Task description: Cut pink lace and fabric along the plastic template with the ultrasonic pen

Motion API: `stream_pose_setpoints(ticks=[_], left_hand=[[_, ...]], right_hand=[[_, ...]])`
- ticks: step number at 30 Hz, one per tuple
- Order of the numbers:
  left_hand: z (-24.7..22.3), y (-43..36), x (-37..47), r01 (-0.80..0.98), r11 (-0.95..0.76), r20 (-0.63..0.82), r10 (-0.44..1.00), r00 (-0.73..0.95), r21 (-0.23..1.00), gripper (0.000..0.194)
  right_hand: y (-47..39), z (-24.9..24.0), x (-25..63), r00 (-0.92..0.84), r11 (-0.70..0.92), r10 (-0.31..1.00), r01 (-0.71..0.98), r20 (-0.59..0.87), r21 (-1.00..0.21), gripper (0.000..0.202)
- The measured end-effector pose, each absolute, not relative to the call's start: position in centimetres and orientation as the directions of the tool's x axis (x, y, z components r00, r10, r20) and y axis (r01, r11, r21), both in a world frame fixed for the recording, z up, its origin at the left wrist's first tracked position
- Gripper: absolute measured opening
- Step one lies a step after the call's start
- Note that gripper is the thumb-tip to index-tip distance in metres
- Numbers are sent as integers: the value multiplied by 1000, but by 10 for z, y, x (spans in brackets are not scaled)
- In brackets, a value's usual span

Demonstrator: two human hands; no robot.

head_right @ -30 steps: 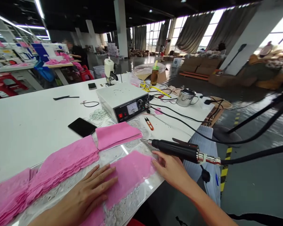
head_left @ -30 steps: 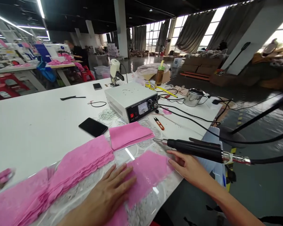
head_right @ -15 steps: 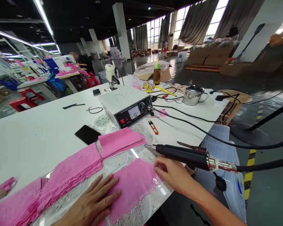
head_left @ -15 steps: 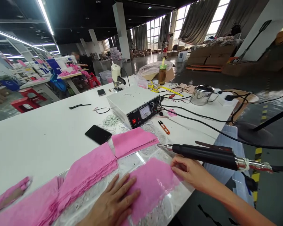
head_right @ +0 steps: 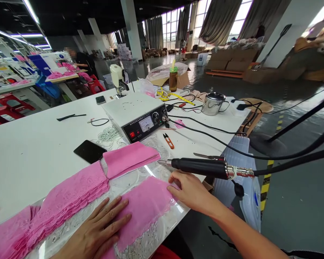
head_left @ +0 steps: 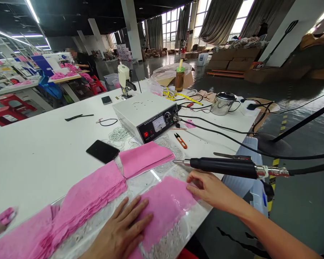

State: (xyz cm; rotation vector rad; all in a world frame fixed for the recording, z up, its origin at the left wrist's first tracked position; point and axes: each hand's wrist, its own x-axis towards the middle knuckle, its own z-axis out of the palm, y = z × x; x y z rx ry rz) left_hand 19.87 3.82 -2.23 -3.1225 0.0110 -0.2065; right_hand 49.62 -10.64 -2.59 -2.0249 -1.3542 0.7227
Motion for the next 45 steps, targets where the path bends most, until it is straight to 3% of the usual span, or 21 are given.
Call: stream_pose_setpoints(ticks=[7,14,22,29,35,40,45], left_hand=[[-28,41,196,-39,-988,145,-60,988,-147,48],[-36,39,196,8,-994,200,-13,980,-105,42],[-41,34,196,61,-992,219,35,975,-114,40],[-19,45,206,-48,-987,160,-73,984,-156,39],[-10,45,260,-303,-944,71,-314,947,-133,44],[-26,39,310,-378,-925,24,-379,925,-21,50],[-32,39,324,-393,-918,7,-393,920,53,59]], right_hand=[[-102,-20,491,269,-284,951,572,-152,-770,14],[-98,-20,493,239,-262,957,463,-165,-847,13],[-103,-15,499,256,-323,941,483,-222,-814,6],[-120,-28,505,418,-347,898,474,-139,-809,5],[-148,-55,513,691,-367,722,331,-42,-869,28],[-158,-68,502,790,-244,611,240,43,-940,39],[-146,-63,487,829,37,534,173,165,-984,61]])
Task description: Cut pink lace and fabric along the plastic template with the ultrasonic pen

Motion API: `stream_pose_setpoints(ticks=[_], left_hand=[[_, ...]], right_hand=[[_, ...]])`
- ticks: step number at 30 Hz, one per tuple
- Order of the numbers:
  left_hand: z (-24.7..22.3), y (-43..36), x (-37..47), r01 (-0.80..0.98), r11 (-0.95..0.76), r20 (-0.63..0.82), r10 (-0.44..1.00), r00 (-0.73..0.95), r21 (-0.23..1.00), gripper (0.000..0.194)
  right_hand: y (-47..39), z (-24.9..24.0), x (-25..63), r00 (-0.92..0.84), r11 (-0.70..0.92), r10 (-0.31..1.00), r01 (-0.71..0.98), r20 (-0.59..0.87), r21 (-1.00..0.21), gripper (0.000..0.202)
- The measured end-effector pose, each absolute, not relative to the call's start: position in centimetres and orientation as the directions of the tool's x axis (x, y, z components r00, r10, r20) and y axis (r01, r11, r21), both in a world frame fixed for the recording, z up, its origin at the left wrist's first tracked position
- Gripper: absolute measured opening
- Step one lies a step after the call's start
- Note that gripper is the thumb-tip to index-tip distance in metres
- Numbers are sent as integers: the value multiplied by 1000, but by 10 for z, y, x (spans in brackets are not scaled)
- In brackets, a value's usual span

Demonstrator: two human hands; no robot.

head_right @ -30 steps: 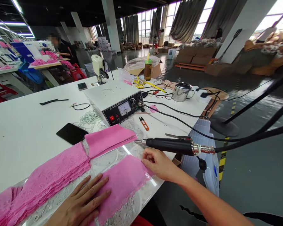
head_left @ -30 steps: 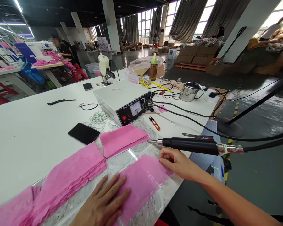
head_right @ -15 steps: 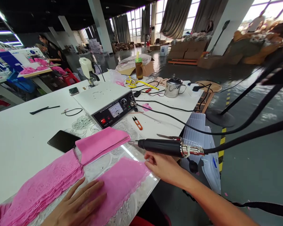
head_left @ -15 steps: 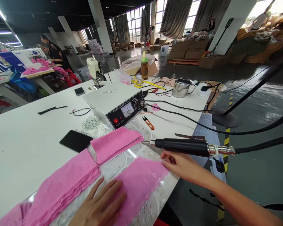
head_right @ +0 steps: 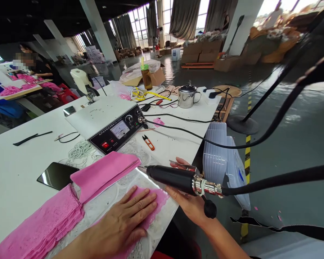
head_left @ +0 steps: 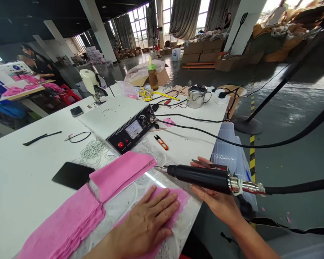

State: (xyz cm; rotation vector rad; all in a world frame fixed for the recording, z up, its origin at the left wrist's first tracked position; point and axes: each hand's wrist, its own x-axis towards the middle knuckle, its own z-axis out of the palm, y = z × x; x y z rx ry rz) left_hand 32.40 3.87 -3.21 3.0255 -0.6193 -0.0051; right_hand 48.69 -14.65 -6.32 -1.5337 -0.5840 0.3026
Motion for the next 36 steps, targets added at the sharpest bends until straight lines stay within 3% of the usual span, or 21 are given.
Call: stream_pose_setpoints(ticks=[6,11,20,28,36], left_hand=[[-30,36,326,-407,-911,52,-404,913,62,68],[-32,32,326,-387,-920,79,-383,921,61,67],[-33,31,326,-381,-921,69,-376,924,83,64],[-33,31,325,-378,-920,48,-375,926,99,63],[-33,29,326,-374,-926,48,-372,927,53,62]], right_hand=[[-140,-64,485,836,95,486,240,255,-966,44],[-140,-72,489,826,185,519,144,221,-972,54],[-123,-66,488,856,328,453,99,249,-939,59],[-101,-54,483,870,380,451,15,199,-925,46],[-74,-39,484,953,527,284,-62,107,-847,30]])
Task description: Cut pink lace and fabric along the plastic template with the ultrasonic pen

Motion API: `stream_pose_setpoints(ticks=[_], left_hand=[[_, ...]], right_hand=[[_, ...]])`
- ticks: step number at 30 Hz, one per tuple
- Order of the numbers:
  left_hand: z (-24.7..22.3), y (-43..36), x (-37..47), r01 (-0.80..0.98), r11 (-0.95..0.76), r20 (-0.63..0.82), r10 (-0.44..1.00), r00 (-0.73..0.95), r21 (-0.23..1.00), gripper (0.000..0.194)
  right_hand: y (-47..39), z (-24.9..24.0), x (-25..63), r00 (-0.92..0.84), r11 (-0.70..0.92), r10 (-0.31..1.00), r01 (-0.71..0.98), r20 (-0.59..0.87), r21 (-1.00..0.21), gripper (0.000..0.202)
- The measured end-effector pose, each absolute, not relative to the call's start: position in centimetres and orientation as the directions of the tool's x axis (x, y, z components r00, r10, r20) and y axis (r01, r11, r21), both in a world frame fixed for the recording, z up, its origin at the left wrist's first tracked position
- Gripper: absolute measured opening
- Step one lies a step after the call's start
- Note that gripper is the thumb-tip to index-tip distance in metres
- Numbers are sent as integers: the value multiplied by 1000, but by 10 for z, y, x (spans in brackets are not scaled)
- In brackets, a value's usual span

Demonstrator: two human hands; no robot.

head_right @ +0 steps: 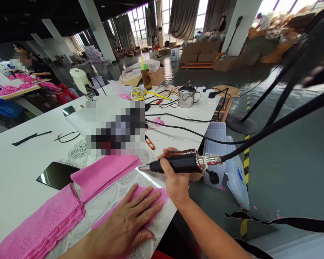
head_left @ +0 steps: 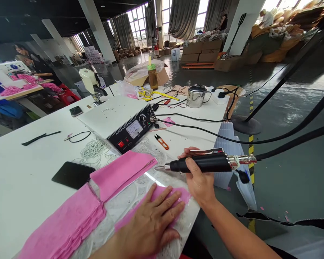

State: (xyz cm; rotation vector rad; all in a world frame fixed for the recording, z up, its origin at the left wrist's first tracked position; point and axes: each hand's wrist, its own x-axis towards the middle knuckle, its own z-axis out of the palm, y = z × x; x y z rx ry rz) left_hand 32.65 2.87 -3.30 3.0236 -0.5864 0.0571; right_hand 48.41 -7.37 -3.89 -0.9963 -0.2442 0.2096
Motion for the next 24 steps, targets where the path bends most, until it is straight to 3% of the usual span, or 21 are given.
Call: stream_pose_setpoints(ticks=[6,12,24], left_hand=[[-34,28,327,-372,-926,66,-368,927,68,60],[-34,26,329,-359,-923,76,-351,933,142,61],[-33,25,329,-356,-922,35,-355,934,154,63]], right_hand=[[-105,-10,495,965,605,171,57,200,-794,10],[-157,-3,500,851,526,327,198,411,-827,14],[-163,-6,498,831,484,361,221,423,-847,17]])
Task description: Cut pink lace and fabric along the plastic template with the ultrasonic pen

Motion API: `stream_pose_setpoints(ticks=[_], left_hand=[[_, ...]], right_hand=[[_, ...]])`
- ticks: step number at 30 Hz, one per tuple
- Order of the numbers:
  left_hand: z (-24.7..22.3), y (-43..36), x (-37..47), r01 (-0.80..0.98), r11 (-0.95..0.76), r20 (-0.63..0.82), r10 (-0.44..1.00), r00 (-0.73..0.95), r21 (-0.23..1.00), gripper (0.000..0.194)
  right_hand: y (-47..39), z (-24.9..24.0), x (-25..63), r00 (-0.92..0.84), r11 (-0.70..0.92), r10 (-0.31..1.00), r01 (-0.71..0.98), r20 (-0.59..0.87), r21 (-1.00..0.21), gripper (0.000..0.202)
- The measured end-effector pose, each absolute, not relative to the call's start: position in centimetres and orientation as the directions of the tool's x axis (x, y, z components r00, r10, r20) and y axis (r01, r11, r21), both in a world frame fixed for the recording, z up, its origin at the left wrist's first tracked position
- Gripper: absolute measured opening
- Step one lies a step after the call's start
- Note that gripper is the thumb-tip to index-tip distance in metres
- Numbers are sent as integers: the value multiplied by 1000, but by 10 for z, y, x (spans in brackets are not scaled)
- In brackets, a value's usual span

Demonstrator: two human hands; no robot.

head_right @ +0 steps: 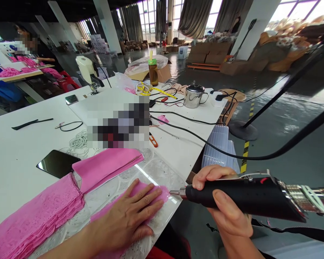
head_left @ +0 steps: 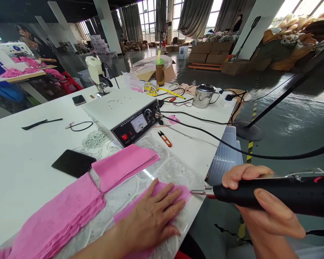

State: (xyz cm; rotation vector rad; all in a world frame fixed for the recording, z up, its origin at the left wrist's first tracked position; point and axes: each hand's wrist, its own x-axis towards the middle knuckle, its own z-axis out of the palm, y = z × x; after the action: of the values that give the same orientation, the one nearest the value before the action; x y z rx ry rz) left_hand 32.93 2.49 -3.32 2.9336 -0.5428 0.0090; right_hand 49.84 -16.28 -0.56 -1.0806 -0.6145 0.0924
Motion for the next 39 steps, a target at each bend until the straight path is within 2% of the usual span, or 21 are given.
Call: stream_pose_setpoints(ticks=[5,12,29,35,39], left_hand=[[-34,25,329,-350,-920,68,-344,937,178,62],[-32,23,330,-358,-924,35,-357,934,136,63],[-29,23,331,-365,-924,61,-361,931,110,63],[-31,22,332,-356,-924,61,-351,934,138,61],[-25,25,327,-342,-918,27,-344,939,202,62]], right_hand=[[-164,-7,499,833,468,364,223,417,-855,18],[-162,-6,498,822,514,380,194,424,-836,18],[-160,-2,498,810,480,393,223,435,-849,18],[-158,-2,501,776,502,402,256,486,-826,15],[-157,-1,503,786,531,371,257,495,-807,14]])
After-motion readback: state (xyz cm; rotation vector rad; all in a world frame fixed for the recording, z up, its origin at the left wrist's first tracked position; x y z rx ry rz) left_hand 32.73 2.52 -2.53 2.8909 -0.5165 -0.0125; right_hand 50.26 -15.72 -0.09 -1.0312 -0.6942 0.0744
